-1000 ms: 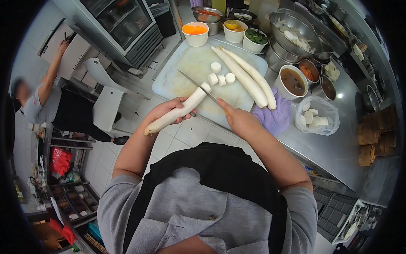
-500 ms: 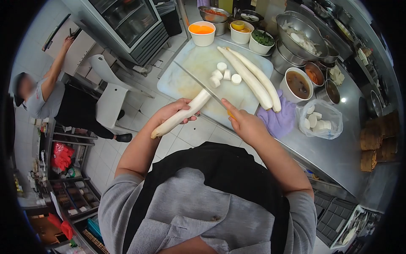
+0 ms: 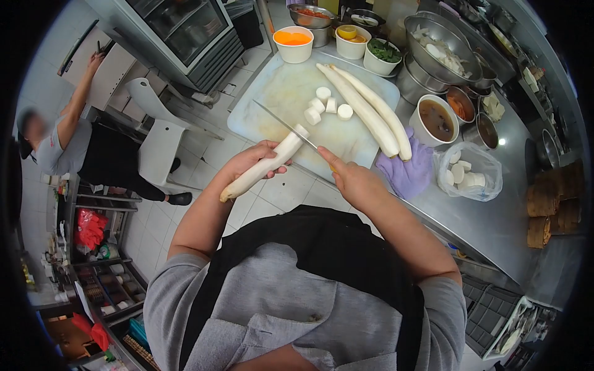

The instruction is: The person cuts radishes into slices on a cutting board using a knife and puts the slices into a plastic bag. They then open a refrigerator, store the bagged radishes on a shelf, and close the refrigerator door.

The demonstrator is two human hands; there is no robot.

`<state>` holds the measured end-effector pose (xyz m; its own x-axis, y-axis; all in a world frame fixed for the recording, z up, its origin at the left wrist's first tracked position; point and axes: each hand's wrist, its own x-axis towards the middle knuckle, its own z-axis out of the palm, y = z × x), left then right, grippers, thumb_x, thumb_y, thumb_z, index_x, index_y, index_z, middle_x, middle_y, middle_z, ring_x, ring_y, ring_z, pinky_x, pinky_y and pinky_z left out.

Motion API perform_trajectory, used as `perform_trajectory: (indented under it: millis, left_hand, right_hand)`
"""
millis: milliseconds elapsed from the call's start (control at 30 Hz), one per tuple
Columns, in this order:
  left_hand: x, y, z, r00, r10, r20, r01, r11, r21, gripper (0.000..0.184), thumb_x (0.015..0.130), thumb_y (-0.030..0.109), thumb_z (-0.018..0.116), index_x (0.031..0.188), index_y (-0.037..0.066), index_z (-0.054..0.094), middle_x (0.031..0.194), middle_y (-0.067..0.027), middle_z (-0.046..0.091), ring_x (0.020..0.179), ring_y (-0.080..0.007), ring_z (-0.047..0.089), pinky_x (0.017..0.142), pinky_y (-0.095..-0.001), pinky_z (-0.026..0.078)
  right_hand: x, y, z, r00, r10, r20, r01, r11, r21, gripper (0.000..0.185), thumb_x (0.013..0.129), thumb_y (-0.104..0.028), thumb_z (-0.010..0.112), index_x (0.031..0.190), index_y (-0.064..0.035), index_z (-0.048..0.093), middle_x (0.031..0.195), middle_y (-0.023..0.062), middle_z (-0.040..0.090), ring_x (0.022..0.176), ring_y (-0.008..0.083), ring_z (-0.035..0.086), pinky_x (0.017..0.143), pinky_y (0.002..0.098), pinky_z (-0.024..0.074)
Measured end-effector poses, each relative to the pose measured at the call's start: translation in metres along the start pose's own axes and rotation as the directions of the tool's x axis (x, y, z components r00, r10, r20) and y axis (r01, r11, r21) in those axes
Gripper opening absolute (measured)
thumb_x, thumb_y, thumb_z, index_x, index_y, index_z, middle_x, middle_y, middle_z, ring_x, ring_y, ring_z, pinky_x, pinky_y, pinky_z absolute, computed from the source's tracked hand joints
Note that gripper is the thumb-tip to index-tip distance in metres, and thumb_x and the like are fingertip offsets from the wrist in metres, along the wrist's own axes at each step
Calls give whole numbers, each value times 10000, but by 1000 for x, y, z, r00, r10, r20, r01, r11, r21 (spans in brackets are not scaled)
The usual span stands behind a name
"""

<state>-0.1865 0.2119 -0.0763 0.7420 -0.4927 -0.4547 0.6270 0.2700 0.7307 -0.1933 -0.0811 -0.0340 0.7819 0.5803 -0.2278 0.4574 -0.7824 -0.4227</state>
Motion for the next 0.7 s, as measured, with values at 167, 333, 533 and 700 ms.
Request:
perform_trajectory:
  millis: [167,333,533,700]
  left_hand:
    - [0,-4,2,994,0,-108,-1,1000,-8,451,863,102,543,1268,24,362,1062,-192,597,847,-211,668,601,-243,565]
    - [0,-1,12,976,4,-216,35,983,180,510,827,116,596,1273,36,362,1052,-201,589,797,-223,657,620,-288,576]
    - [14,0,12,925,206,-319,-4,845,534,492,809,160,639,1243,46,437,1000,-164,596,798,-218,633,695,-342,549]
    - [37,29,6,845,432,-314,15,568,823,537,763,222,656,1229,36,466,986,-211,643,843,-334,651,796,-395,526]
  right_hand:
    - [13,23,-1,998,-23,55,13,986,164,635,941,-201,500,1483,-344,201,844,228,625,707,361,621,663,445,495]
    - [8,15,-12,939,247,241,-337,807,484,600,940,-213,506,1474,-314,254,925,272,632,825,402,633,757,439,496]
    - [2,20,8,969,42,-245,60,916,396,579,945,-204,506,1472,-257,272,1007,285,625,935,437,617,826,447,479]
    - [-2,9,5,937,44,-347,92,926,367,598,940,-196,508,1477,-264,253,988,280,626,906,433,617,793,463,482]
